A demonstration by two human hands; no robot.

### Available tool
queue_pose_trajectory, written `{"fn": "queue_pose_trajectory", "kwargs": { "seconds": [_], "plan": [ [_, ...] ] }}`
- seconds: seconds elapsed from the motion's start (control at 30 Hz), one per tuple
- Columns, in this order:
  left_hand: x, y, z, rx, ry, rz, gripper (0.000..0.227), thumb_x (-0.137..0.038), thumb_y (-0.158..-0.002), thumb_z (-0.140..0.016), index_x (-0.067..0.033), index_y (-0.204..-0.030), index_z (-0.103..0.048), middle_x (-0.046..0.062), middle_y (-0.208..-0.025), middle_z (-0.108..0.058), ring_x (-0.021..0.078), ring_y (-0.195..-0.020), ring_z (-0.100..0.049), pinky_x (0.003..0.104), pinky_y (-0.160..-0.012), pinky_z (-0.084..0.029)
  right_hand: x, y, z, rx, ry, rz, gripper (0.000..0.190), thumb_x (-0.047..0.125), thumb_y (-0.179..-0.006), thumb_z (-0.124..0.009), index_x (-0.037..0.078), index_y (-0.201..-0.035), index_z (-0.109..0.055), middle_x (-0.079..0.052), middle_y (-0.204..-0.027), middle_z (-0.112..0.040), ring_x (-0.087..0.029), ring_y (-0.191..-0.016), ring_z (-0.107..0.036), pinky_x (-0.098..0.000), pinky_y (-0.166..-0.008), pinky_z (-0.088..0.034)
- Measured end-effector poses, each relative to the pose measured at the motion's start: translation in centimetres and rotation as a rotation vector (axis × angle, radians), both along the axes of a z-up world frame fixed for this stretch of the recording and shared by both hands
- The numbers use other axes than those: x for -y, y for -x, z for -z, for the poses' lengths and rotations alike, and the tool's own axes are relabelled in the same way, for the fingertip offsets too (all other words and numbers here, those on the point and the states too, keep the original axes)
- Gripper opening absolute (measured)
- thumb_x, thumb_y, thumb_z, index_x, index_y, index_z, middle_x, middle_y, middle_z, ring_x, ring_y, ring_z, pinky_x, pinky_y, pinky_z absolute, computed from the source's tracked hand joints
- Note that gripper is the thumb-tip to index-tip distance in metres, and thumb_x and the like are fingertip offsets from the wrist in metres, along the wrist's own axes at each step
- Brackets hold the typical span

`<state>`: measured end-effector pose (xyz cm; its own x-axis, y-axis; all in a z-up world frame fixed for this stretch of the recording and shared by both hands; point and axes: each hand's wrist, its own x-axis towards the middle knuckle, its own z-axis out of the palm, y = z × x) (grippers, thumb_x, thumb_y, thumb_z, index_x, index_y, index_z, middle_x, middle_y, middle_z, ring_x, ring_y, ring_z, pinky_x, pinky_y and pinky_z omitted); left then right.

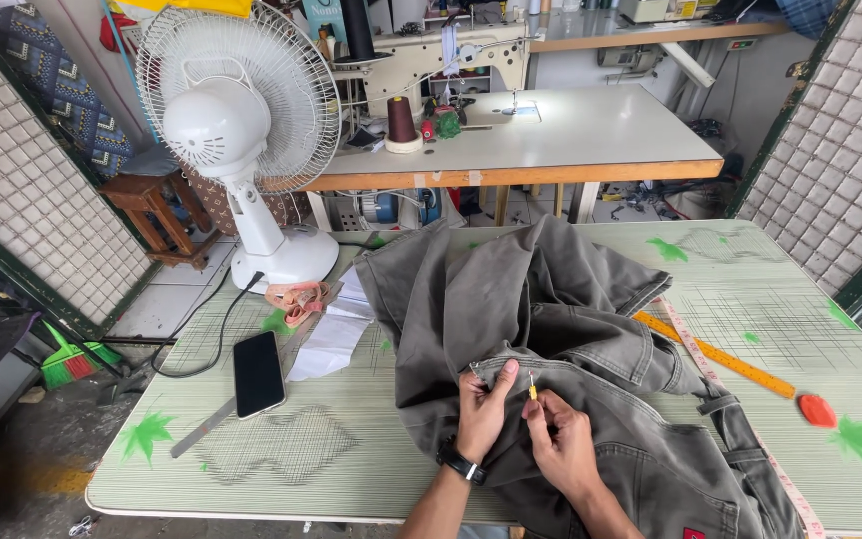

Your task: The person measures a section of a pair of gray pants using a measuring tape. They then use a seam ripper to carefully remove stitches along the hem of the pants, working on the fabric while it rests on a table.

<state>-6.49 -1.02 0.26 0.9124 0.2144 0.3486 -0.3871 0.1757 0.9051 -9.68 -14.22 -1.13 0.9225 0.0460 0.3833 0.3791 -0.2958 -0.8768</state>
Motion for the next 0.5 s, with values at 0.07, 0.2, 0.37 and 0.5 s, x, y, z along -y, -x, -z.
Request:
{"fn": "queue_pose_trajectory", "kwargs": {
  "seconds": [0.07, 0.2, 0.37, 0.5],
  "plan": [
    [0.0, 0.1, -0.2, 0.004, 0.016, 0.014, 0.039, -0.024, -0.099, -0.072, -0.0144, -0.063, -0.058, -0.011, -0.067, -0.059, 0.0013, -0.069, -0.052, 0.024, -0.068, -0.048, 0.0, 0.0, 0.0, -0.003, 0.005, 0.004, 0.031, 0.028, -0.1, -0.054, 0.012, -0.074, -0.062, 0.005, -0.051, -0.04, -0.006, -0.045, -0.03, -0.0279, -0.042, -0.027],
    [0.0, 0.3, -0.7, 0.029, -0.017, 0.029, 0.039, -0.024, -0.099, -0.071, -0.0135, -0.064, -0.06, -0.011, -0.067, -0.059, 0.0021, -0.068, -0.051, 0.025, -0.067, -0.047, -0.1, 0.0, 0.0, -0.015, 0.006, 0.01, 0.029, 0.025, -0.1, -0.055, 0.012, -0.075, -0.062, 0.005, -0.05, -0.038, -0.006, -0.044, -0.028, -0.0276, -0.04, -0.026],
    [0.0, -0.2, 0.4, 0.023, 0.014, 0.038, 0.037, -0.022, -0.099, -0.071, -0.0139, -0.065, -0.059, -0.01, -0.069, -0.06, 0.0027, -0.071, -0.052, 0.025, -0.07, -0.048, -0.1, 0.1, -0.3, 0.001, 0.027, -0.01, 0.028, 0.029, -0.103, -0.052, 0.011, -0.084, -0.064, 0.005, -0.053, -0.044, -0.006, -0.045, -0.035, -0.0268, -0.042, -0.031],
    [-0.1, -0.3, 0.8, -0.032, -0.03, -0.007, 0.043, -0.026, -0.098, -0.073, -0.0161, -0.06, -0.053, -0.011, -0.063, -0.055, 0.0022, -0.066, -0.049, 0.026, -0.065, -0.047, -0.3, 0.2, -1.1, -0.024, 0.075, -0.041, 0.026, 0.03, -0.103, -0.05, 0.013, -0.086, -0.058, 0.003, -0.053, -0.058, -0.009, -0.045, -0.049, -0.0273, -0.049, -0.043]
  ]
}}
